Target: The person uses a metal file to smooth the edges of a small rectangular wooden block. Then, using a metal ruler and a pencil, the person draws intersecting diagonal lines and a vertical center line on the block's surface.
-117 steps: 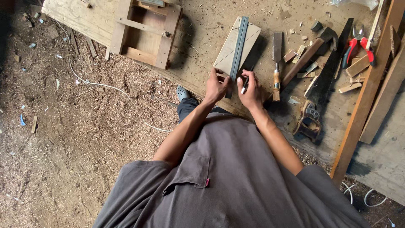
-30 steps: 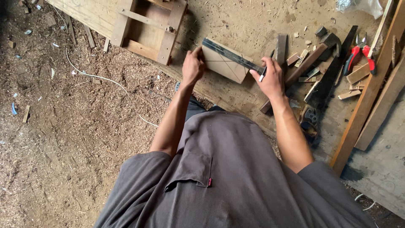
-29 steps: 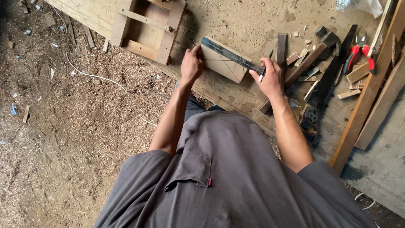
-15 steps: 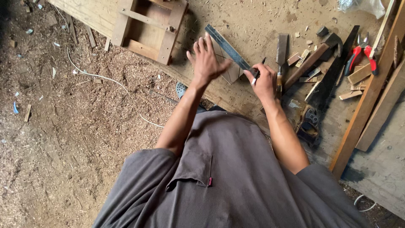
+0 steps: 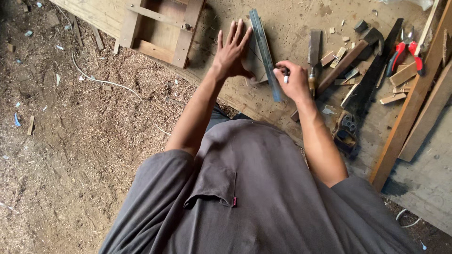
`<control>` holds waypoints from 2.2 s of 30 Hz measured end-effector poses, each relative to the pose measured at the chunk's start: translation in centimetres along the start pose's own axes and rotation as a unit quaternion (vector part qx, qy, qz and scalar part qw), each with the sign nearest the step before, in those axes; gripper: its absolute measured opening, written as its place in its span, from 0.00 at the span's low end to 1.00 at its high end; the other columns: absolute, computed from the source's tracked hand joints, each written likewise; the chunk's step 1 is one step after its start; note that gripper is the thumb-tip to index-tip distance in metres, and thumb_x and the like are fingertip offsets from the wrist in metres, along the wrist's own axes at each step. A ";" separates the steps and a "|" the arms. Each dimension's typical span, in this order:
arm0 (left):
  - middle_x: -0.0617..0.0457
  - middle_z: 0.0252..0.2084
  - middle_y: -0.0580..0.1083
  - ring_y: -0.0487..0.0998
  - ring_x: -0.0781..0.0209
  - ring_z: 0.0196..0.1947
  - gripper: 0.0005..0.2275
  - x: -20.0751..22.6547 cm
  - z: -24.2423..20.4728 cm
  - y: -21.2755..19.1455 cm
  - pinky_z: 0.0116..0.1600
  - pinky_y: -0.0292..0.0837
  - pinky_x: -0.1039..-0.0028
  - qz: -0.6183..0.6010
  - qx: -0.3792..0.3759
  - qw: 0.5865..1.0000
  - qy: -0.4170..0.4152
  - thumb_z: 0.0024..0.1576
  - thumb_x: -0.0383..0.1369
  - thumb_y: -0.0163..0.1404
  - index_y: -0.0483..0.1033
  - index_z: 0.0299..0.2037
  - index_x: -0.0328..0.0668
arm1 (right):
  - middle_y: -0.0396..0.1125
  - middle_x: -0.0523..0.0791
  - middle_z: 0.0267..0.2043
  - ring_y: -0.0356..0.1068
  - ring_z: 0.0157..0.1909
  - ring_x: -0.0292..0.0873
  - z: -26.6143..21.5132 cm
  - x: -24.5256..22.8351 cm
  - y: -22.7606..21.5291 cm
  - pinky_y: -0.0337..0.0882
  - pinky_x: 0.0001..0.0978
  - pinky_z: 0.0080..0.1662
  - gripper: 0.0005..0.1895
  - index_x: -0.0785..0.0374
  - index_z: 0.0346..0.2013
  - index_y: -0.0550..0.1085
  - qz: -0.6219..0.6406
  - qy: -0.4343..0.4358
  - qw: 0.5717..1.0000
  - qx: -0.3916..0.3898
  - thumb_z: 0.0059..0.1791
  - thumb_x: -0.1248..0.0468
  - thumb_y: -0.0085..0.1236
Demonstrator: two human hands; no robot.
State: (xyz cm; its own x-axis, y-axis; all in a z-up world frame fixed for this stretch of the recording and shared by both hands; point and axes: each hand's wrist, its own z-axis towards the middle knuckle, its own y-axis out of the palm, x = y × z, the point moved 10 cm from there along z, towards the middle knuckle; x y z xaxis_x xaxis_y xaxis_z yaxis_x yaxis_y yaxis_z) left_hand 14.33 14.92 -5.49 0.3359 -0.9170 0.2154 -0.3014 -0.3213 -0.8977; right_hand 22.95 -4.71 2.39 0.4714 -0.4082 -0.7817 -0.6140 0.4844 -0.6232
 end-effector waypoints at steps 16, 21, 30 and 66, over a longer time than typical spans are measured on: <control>0.55 0.83 0.31 0.29 0.47 0.82 0.64 3.8 -1.2 -3.4 0.73 0.23 0.24 -0.043 -0.016 0.999 -0.008 0.36 0.81 0.51 0.34 0.80 0.63 | 0.76 0.49 0.31 0.74 0.30 0.42 -2.4 1.9 1.1 0.70 0.35 0.34 0.11 0.63 0.48 0.80 0.041 0.105 0.994 -0.012 0.52 0.63 0.62; 0.58 0.82 0.33 0.30 0.48 0.81 0.69 4.3 -2.3 -4.5 0.74 0.24 0.27 -0.023 -0.006 0.999 -0.025 0.28 0.80 0.55 0.32 0.79 0.62 | 0.76 0.47 0.34 0.77 0.36 0.39 -2.0 0.8 0.8 0.73 0.31 0.39 0.10 0.66 0.48 0.79 0.101 0.038 0.994 0.012 0.54 0.64 0.62; 0.62 0.82 0.34 0.32 0.51 0.81 0.72 4.7 -2.2 -5.7 0.75 0.31 0.29 -0.030 -0.005 0.999 -0.016 0.27 0.78 0.59 0.32 0.79 0.54 | 0.77 0.49 0.39 0.77 0.38 0.40 -2.2 0.5 0.8 0.73 0.32 0.40 0.11 0.66 0.48 0.80 0.068 0.015 0.997 0.026 0.53 0.64 0.63; 0.63 0.82 0.33 0.31 0.51 0.81 0.70 4.8 -2.2 -5.9 0.75 0.34 0.29 -0.032 -0.028 0.999 -0.029 0.29 0.76 0.61 0.30 0.79 0.58 | 0.76 0.47 0.34 0.78 0.31 0.38 12.8 -0.7 2.3 0.77 0.27 0.34 0.05 0.69 0.48 0.75 0.102 -0.124 0.980 0.115 0.60 0.68 0.55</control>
State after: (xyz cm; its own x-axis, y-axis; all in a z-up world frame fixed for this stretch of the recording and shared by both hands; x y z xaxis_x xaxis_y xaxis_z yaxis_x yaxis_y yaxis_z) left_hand 15.78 11.93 1.70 0.4074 -0.8789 0.2479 -0.3257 -0.3935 -0.8597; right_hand 29.35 6.55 1.22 0.5104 -0.0985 -0.8543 -0.5652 0.7103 -0.4196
